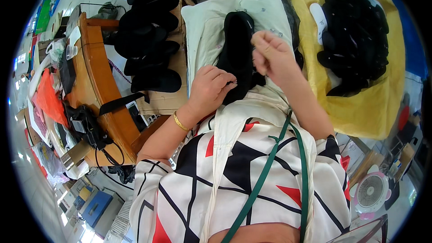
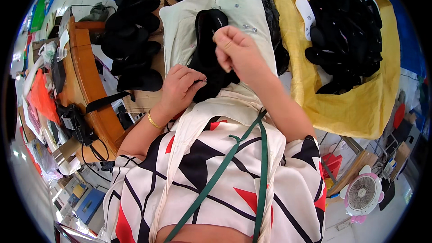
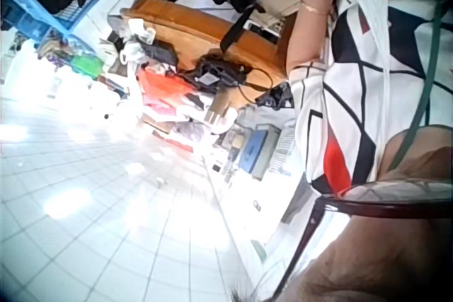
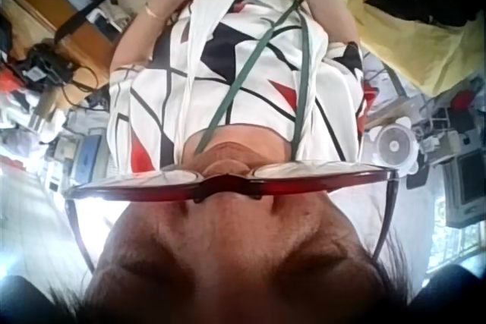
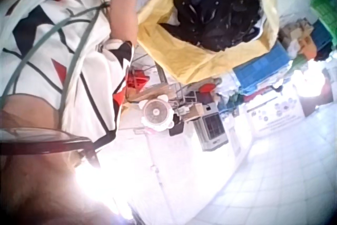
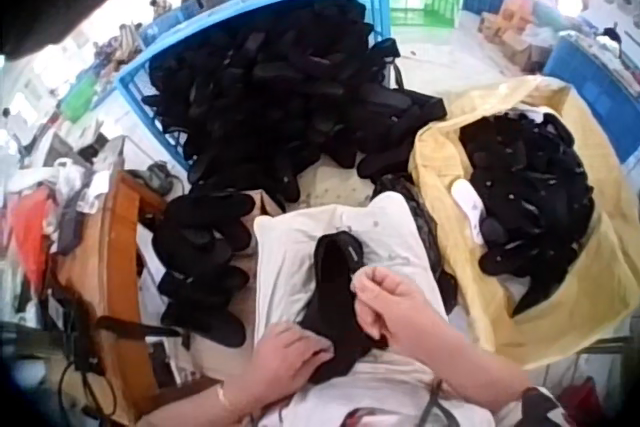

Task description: The person is sewing a small black fabric piece onto the heel of a black shoe using a needle and thread. They repeatedly pick up shoes from a nearby pile, perform the stitching, and place the finished shoe into a yellow bag.

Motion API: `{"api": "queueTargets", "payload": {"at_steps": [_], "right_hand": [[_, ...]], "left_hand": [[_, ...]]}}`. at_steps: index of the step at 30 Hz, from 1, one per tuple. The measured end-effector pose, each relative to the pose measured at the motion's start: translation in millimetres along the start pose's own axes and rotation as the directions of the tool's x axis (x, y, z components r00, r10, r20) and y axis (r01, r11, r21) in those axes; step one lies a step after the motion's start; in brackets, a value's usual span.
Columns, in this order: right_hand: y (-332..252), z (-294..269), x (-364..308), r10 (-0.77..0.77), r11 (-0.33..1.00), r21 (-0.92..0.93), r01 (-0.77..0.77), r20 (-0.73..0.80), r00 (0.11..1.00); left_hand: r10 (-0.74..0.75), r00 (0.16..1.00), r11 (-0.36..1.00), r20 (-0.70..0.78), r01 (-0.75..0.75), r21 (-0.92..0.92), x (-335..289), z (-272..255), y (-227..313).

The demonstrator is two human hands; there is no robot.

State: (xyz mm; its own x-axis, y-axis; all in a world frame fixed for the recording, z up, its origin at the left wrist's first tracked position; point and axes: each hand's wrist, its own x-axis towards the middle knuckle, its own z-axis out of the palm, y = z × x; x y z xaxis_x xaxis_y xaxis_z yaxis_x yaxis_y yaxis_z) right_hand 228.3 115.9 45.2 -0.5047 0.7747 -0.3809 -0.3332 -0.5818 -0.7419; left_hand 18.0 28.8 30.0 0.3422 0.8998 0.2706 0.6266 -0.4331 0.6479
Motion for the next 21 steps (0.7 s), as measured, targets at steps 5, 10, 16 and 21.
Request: {"api": "queueTargets", "payload": {"at_steps": [5, 10, 16, 21], "right_hand": [[-15.5, -13.5, -0.7, -0.282, 0.873, 0.427, 0.236, 0.048, 0.958], [8.5, -2.6, -9.2, -0.095, 0.931, -0.354, 0.089, 0.001, 0.995], [28.4, 9.4, -28.9, -0.084, 0.566, -0.815, 0.122, 0.090, 0.992], [31.8, 9.2, -39.1, -0.195, 0.341, -0.893, 0.293, 0.238, 0.951]], "left_hand": [[-0.023, 0.997, 0.998, 0.069, 0.027, -0.054, 3.6, -2.8, -2.1], [-0.053, 0.996, 0.993, 0.067, 0.060, -0.104, 3.2, -2.5, -4.1], [-0.173, 0.985, 0.984, 0.004, 0.173, -0.052, -6.2, -2.0, 0.4], [-0.204, 0.979, 0.977, -0.007, 0.203, -0.065, -8.7, -1.3, 0.8]]}}
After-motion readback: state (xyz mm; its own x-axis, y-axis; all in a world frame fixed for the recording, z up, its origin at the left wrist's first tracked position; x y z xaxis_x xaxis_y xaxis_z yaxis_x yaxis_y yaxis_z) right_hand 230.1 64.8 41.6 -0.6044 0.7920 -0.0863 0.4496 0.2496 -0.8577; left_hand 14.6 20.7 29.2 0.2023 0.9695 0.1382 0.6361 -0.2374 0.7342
